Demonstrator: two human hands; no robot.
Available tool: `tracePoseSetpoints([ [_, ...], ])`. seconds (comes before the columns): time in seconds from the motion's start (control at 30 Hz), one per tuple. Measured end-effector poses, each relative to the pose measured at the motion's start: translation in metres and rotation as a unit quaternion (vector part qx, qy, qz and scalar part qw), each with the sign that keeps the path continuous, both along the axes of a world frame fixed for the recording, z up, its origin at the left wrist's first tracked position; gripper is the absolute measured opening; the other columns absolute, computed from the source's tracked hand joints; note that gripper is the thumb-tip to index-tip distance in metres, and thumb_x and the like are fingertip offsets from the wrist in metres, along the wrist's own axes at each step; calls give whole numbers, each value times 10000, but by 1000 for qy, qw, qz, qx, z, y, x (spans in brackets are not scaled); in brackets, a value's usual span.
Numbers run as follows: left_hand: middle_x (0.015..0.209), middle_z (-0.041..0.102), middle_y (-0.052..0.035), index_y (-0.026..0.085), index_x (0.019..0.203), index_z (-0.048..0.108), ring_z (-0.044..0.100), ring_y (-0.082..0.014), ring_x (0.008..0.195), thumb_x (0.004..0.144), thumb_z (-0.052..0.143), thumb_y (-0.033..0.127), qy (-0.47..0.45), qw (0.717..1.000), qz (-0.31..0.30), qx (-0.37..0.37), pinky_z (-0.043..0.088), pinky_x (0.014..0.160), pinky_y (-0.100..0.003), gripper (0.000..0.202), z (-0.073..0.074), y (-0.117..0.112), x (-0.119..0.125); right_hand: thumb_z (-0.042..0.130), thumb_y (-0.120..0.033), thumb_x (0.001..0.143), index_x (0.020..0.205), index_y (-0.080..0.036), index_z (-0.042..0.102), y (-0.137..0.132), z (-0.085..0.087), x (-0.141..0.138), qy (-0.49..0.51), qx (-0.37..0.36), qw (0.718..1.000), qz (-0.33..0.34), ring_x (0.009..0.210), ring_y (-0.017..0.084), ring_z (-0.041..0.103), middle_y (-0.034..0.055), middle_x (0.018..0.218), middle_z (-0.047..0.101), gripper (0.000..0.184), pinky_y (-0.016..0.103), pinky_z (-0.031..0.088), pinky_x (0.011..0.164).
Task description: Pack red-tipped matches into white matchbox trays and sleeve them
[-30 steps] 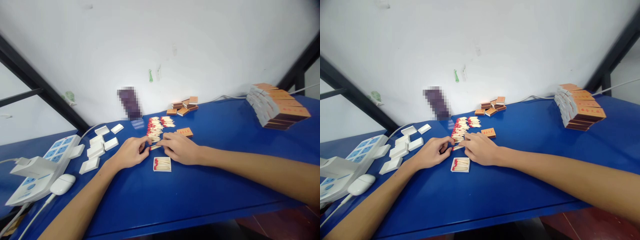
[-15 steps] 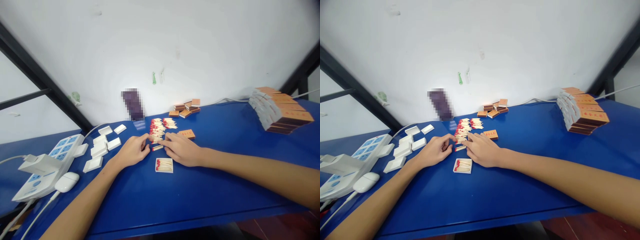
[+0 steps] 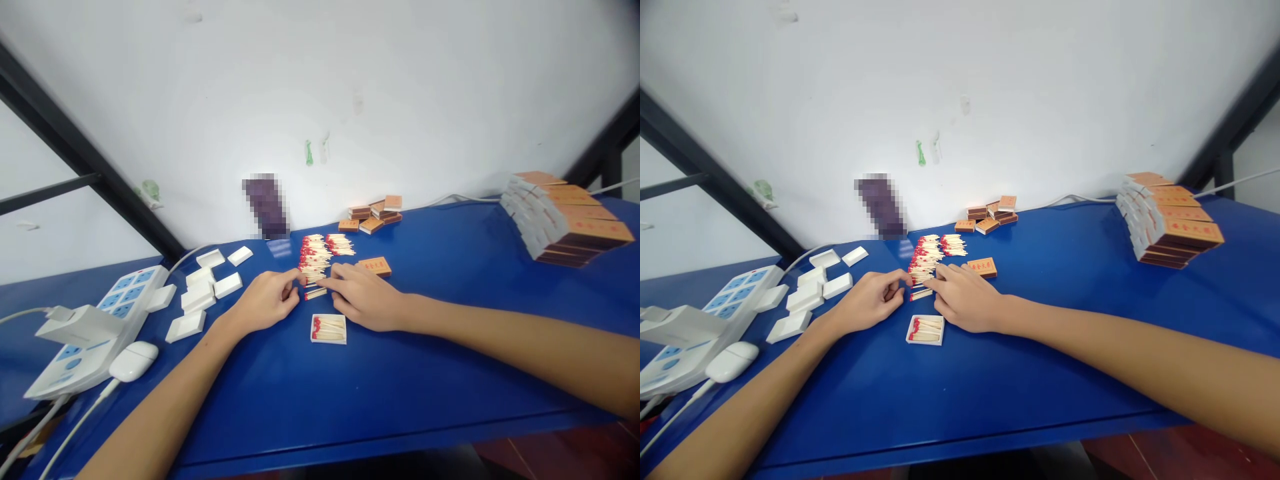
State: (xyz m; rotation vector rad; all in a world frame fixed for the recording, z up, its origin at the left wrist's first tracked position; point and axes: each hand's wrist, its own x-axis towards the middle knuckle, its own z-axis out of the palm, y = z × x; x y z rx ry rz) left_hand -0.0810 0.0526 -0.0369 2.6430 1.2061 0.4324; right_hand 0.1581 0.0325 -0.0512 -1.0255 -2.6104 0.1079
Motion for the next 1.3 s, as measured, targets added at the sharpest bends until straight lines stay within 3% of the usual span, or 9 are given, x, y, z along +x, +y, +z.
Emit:
tracePoseSetpoints([
  [0.33, 581, 548, 68, 220, 1126, 641, 469, -92, 504, 844, 495, 162, 12, 1000, -6, -6, 353, 556, -226, 323, -1, 1, -1, 409, -185, 957, 1298, -153, 589, 0, 0, 1, 14, -9, 1000, 9, 804, 199, 498, 94, 975, 558, 387, 348, 377, 744],
  [0.77, 541, 519, 75, 199, 950, 696, 461, -70, 473, 821, 528, 164, -39, 998, 5, -47, 371, 540, -213, 215, 0, -1, -1, 402, -196, 961, 1347, -158, 552, 0, -2, 1, 9, -4, 1000, 0, 847, 216, 505, 102, 1007, 566, 415, 365, 367, 759],
  [1.07, 571, 516, 75, 192, 1107, 641, 493, -90, 508, 832, 498, 142, -45, 999, 23, 9, 379, 562, -223, 314, 1, -1, -1, 394, -201, 963, 1378, -157, 522, 1, -3, 1, 4, -6, 1000, 0, 859, 216, 507, 104, 1029, 568, 436, 363, 367, 763],
  [1.3, 577, 541, 67, 196, 1073, 641, 517, -99, 521, 835, 495, 148, -14, 999, 27, 25, 371, 561, -229, 283, 0, -1, 0, 374, -176, 961, 1359, -139, 543, 1, -1, 1, -1, -15, 1000, -3, 840, 214, 499, 110, 1009, 561, 434, 358, 366, 746],
])
